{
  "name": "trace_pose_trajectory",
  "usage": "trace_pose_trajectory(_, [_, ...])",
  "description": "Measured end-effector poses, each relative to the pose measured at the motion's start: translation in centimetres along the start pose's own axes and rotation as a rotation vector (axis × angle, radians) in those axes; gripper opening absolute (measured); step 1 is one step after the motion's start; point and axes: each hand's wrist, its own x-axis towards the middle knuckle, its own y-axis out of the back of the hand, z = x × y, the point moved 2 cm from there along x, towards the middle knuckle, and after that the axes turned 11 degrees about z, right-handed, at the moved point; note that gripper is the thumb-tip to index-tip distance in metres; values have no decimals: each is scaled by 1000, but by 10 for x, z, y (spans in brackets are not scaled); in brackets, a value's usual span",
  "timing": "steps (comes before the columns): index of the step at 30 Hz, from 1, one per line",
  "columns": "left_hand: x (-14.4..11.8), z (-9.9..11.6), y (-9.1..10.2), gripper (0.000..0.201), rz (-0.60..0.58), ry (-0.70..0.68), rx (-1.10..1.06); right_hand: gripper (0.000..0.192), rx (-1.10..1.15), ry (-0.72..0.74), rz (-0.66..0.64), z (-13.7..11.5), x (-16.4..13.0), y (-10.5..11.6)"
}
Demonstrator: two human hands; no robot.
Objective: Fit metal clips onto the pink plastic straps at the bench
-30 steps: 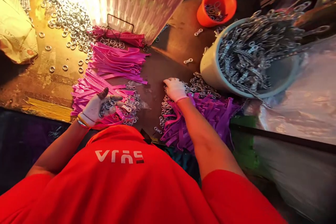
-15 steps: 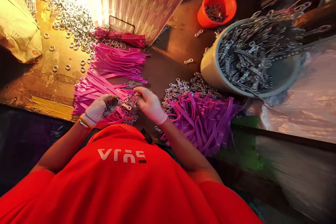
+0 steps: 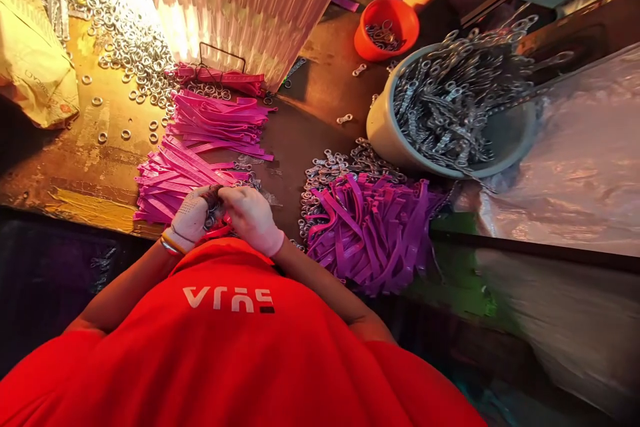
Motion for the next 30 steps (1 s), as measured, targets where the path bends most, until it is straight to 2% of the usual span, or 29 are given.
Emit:
trace_pose_trajectory(3, [-11, 0, -10, 24, -54, 72, -51, 34, 350, -364, 282, 7, -4, -7])
trace_pose_trajectory(6, [-17, -2, -16, 35, -4, 68, -44, 32, 568, -564, 373, 11, -7, -13])
trace_pose_trajectory(9, [-16, -6, -14, 39, 60, 39, 2, 29, 585, -560, 355, 15, -9, -13])
trace_pose_trajectory(13, [-9, -6, -6, 32, 75, -84, 159, 37, 381, -355, 255, 24, -3, -3])
trace_pose_trajectory(15, [-5, -4, -2, 26, 49, -132, 242, 37, 212, -208, 157, 26, 3, 3])
trace_pose_trajectory(18, [0, -1, 0, 23, -8, -67, 271, 29, -2, -95, -65, 24, 10, 7])
trace_pose_trajectory(20, [2, 0, -3, 26, -35, 15, 230, 31, -152, -104, -134, 21, 12, 9])
trace_pose_trajectory(22, [3, 2, -7, 31, -47, 89, 175, 37, -272, -107, -125, 19, 9, 8])
trace_pose_trajectory(24, [6, 2, -13, 35, -46, 149, 131, 41, -282, -132, -89, 20, 4, 3])
trace_pose_trajectory(27, [24, 3, -24, 37, -100, 153, 171, 43, -37, -341, 25, 35, -3, -5])
trace_pose_trajectory(28, [35, 6, -29, 36, -140, 108, 245, 42, 91, -429, 83, 42, -4, -7])
trace_pose_trajectory(30, [65, 14, -43, 30, -216, -73, 521, 42, 314, -583, 216, 60, -5, -9])
